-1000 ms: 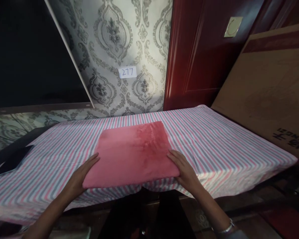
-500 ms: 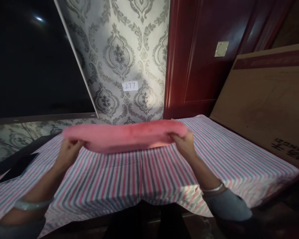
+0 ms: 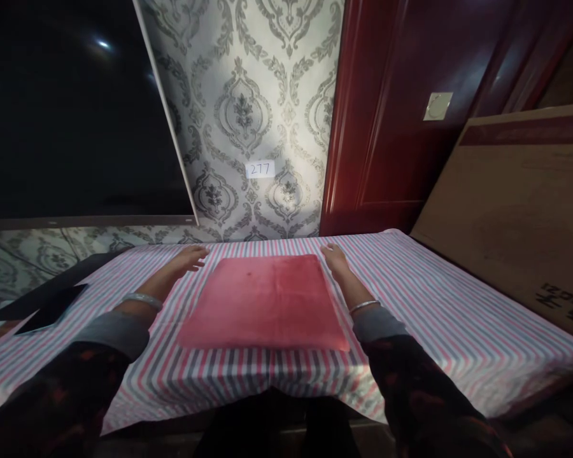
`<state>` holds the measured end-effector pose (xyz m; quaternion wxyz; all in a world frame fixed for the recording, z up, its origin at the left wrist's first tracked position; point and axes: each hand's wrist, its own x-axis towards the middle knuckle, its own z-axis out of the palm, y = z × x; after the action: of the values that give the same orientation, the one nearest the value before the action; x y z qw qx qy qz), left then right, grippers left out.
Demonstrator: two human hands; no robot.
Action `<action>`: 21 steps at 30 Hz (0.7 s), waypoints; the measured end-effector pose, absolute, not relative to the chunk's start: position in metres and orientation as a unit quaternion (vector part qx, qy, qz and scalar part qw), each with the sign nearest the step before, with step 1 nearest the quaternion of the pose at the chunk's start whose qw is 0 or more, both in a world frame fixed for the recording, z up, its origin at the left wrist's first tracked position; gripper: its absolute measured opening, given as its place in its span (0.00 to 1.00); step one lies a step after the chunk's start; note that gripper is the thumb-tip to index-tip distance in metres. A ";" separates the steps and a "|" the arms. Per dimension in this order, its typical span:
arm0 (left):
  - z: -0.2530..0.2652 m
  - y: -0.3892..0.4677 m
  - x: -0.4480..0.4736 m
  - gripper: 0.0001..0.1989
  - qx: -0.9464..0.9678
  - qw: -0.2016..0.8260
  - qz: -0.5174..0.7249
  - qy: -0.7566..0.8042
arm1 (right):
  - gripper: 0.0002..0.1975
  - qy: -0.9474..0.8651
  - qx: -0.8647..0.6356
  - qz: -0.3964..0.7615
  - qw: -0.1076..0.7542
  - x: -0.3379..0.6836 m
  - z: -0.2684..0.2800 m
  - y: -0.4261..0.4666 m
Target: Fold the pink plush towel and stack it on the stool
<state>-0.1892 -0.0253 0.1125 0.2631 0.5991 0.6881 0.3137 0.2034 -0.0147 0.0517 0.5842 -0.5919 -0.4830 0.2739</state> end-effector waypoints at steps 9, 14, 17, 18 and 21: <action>0.080 0.003 -0.088 0.29 0.776 0.122 0.180 0.592 | 0.24 -0.638 -0.621 0.164 0.425 0.138 0.043 0.004; 0.016 -0.008 -0.066 0.30 0.824 0.019 0.084 0.561 | 0.26 -0.726 -0.660 0.013 0.195 0.125 0.001 -0.020; -0.003 -0.011 -0.069 0.31 0.821 -0.022 0.075 0.566 | 0.27 -0.733 -0.658 -0.004 0.170 0.128 -0.009 -0.024; -0.004 -0.011 -0.071 0.31 0.819 -0.031 0.073 0.568 | 0.28 -0.734 -0.657 -0.006 0.171 0.128 -0.009 -0.024; 0.004 -0.007 -0.078 0.32 0.803 -0.038 0.062 0.591 | 0.28 -0.734 -0.657 -0.005 0.174 0.130 -0.006 -0.021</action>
<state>-0.0779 -0.0065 0.0041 -0.0378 0.8031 0.5915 0.0619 0.1297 -0.0212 -0.0063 0.1742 -0.6569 -0.7335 -0.0053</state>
